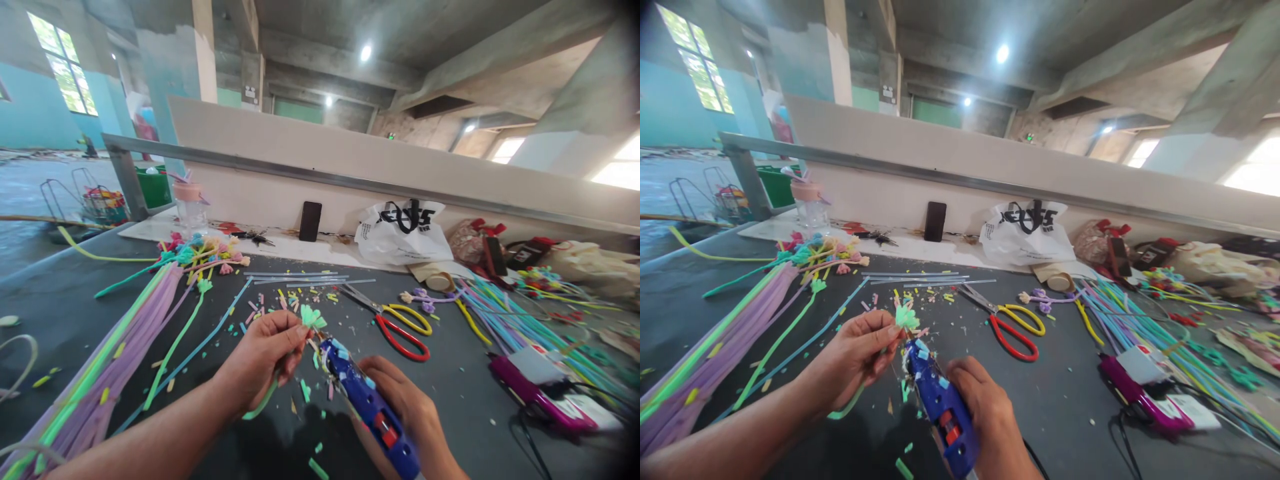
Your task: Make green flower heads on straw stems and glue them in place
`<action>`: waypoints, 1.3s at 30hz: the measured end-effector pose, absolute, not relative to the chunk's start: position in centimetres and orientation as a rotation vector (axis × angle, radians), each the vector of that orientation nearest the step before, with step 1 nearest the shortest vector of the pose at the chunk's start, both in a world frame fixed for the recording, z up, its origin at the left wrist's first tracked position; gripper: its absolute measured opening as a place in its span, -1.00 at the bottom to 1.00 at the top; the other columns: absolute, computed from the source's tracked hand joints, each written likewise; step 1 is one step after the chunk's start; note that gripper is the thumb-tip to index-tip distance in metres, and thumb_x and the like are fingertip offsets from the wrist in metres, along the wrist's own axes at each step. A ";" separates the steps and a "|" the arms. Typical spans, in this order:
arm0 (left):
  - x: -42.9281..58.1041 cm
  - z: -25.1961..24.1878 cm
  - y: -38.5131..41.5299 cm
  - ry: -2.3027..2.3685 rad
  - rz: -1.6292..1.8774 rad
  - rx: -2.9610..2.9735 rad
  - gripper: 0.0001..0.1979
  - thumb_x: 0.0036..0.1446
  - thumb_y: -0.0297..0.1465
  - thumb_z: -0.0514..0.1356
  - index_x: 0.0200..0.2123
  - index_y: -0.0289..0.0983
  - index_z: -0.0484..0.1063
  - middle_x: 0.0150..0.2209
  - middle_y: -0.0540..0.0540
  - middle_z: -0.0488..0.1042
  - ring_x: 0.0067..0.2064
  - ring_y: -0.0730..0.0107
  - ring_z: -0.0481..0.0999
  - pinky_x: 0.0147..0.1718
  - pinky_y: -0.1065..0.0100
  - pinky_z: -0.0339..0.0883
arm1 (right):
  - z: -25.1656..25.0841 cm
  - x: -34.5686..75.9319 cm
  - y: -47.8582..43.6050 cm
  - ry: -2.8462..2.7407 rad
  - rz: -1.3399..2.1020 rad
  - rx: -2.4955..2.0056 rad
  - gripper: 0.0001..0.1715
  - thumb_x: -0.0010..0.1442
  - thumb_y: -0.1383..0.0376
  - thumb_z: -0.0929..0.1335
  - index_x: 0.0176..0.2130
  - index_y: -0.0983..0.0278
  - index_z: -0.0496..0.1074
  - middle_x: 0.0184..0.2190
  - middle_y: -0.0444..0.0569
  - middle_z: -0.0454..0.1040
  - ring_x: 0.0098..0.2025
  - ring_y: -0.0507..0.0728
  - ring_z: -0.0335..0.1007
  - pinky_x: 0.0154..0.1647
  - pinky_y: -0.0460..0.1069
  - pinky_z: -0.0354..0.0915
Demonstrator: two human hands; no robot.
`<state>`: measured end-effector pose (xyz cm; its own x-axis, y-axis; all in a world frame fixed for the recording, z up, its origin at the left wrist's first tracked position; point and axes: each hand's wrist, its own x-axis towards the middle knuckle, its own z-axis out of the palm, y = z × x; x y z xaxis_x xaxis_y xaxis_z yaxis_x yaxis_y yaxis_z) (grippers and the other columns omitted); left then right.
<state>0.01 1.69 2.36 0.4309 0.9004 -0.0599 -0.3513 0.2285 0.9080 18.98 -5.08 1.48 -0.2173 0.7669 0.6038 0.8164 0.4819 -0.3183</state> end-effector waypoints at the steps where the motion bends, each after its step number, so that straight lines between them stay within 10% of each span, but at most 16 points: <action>1: 0.0 2.4 1.7 0.687 0.957 0.975 -0.73 0.01 -0.28 0.23 -0.57 -0.29 0.26 -0.70 0.10 0.22 -0.71 0.66 0.10 -0.80 0.61 -0.08 | 1.5 19.0 -5.1 -2.020 -0.087 -1.289 -0.90 -0.05 0.41 0.28 -0.44 0.24 0.36 -0.43 -0.07 0.45 -0.45 0.03 0.45 -0.46 -0.20 0.30; 31: -0.4 2.0 2.6 0.633 0.949 0.823 -0.81 -0.05 -0.35 0.26 -0.53 -0.34 0.34 -0.55 0.06 0.27 -0.67 0.69 0.13 -0.78 0.59 -0.09 | 2.6 20.6 -4.8 -2.051 -0.185 -1.318 -0.81 0.01 0.35 0.29 -0.28 0.26 0.36 -0.29 0.05 0.49 -0.26 0.15 0.49 -0.29 -0.08 0.36; 39: -0.5 1.0 3.4 0.566 0.869 0.781 -0.86 -0.05 -0.41 0.26 -0.49 -0.36 0.37 -0.55 0.06 0.26 -0.67 0.71 0.14 -0.78 0.61 -0.10 | 2.1 27.1 -2.5 -2.209 0.014 -2.033 -0.65 -0.03 0.41 0.31 -0.16 0.30 0.36 -0.11 0.12 0.38 -0.15 0.21 0.42 -0.21 0.05 0.32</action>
